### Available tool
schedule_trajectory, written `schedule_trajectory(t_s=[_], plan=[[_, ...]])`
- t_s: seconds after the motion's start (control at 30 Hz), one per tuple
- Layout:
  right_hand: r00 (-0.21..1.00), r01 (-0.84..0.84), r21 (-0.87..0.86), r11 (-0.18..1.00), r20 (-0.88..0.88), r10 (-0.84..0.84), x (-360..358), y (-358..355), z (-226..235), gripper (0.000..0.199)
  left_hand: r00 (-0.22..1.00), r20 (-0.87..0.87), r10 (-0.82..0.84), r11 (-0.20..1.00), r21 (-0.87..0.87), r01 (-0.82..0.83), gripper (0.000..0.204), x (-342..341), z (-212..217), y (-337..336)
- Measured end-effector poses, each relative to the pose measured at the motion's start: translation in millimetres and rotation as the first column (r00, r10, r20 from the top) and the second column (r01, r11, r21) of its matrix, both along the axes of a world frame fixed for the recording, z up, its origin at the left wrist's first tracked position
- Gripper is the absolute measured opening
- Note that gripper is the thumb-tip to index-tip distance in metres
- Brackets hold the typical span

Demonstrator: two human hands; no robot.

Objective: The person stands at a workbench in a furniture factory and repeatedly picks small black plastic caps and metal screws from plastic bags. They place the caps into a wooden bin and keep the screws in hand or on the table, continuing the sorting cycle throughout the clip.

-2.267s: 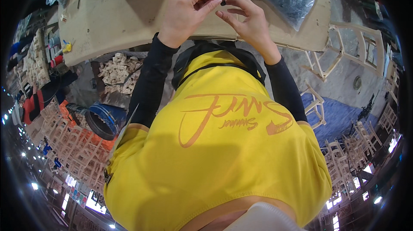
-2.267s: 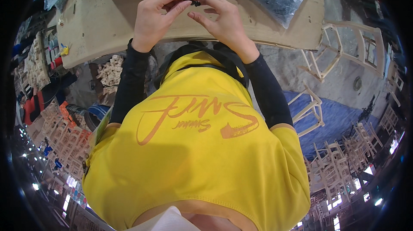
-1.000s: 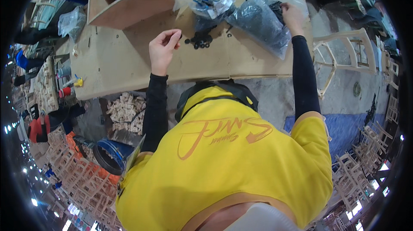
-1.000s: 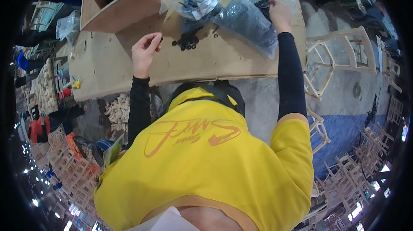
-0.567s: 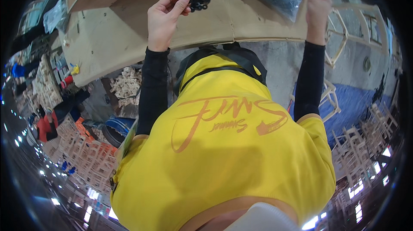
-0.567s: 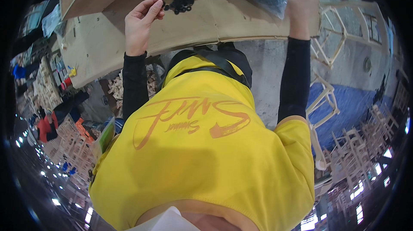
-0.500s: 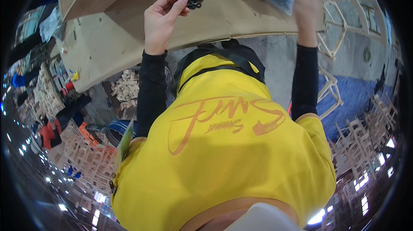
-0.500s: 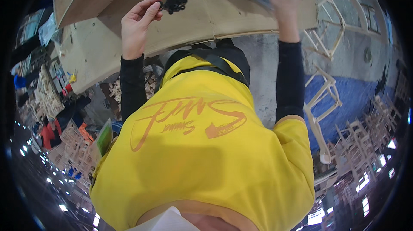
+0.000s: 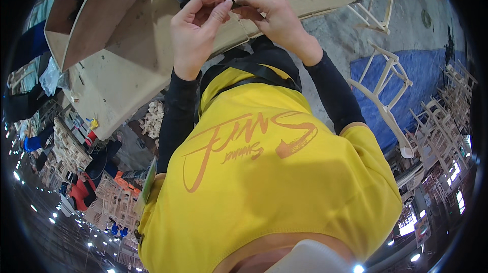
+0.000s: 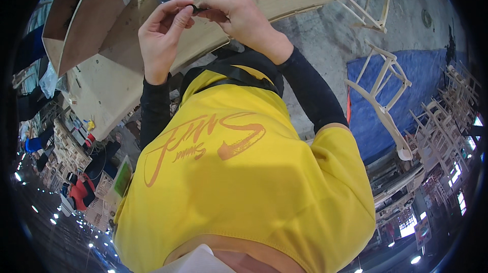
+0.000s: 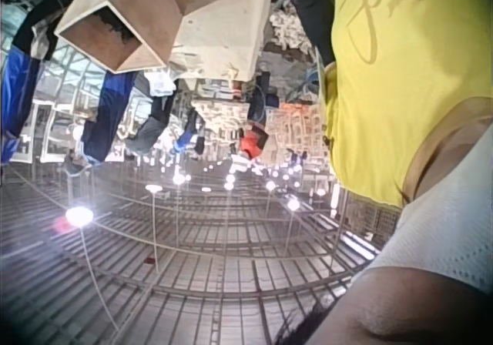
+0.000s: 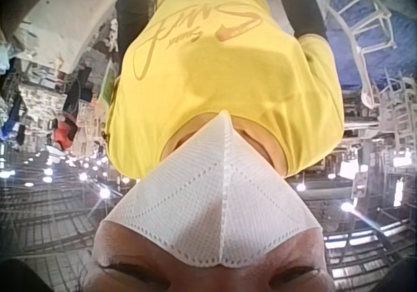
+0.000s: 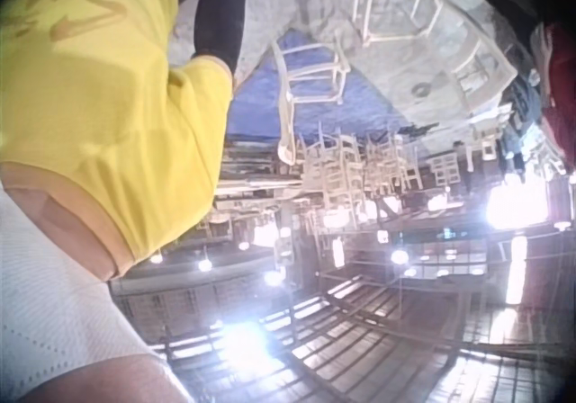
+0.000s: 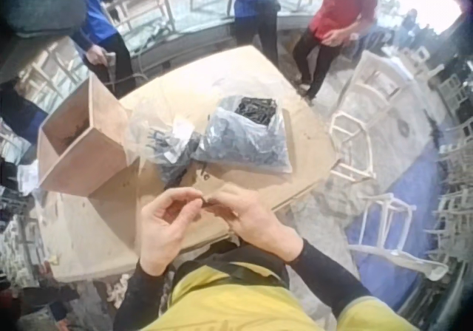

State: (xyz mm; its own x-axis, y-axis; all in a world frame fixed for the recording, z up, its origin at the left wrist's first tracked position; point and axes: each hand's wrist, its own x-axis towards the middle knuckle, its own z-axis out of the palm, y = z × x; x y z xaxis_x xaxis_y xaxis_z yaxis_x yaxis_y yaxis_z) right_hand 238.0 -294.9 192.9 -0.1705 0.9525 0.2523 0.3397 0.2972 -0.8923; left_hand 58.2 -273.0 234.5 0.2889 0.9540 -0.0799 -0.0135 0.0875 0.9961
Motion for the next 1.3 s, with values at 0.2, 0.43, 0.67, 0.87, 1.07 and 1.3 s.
schedule_trajectory(t_s=[0.2,0.43,0.67,0.87,1.07,1.3], plan=[[0.994,-0.037,-0.116,0.993,-0.103,0.025,-8.5,0.0,-2.2,0.021,0.977,-0.191,0.098,0.921,0.389,-0.016,0.015,-4.6,-3.0,1.2],[0.997,-0.072,-0.146,0.987,-0.013,0.071,-19.8,4.8,13.8,0.019,0.896,-0.435,0.088,0.896,0.427,0.119,0.015,-17.6,7.6,-5.9],[0.997,0.041,-0.140,0.989,-0.065,-0.051,1.2,45.8,1.3,0.030,0.836,-0.445,0.322,0.847,0.530,-0.044,0.013,-83.2,40.1,57.2],[0.832,0.402,0.120,0.908,0.366,-0.417,98.1,161.9,-48.2,0.024,0.561,-0.175,0.809,0.469,0.767,-0.438,0.023,-185.8,65.3,154.8],[0.523,0.170,0.043,0.984,0.843,-0.127,134.7,202.0,-98.5,0.027,0.699,-0.444,0.561,0.738,0.651,-0.179,0.021,-129.9,-22.5,128.0],[0.625,0.181,0.092,0.979,0.758,-0.187,111.7,199.4,-76.2,0.011,0.543,-0.749,0.380,0.873,0.484,0.058,0.022,-84.9,-162.0,39.3]])
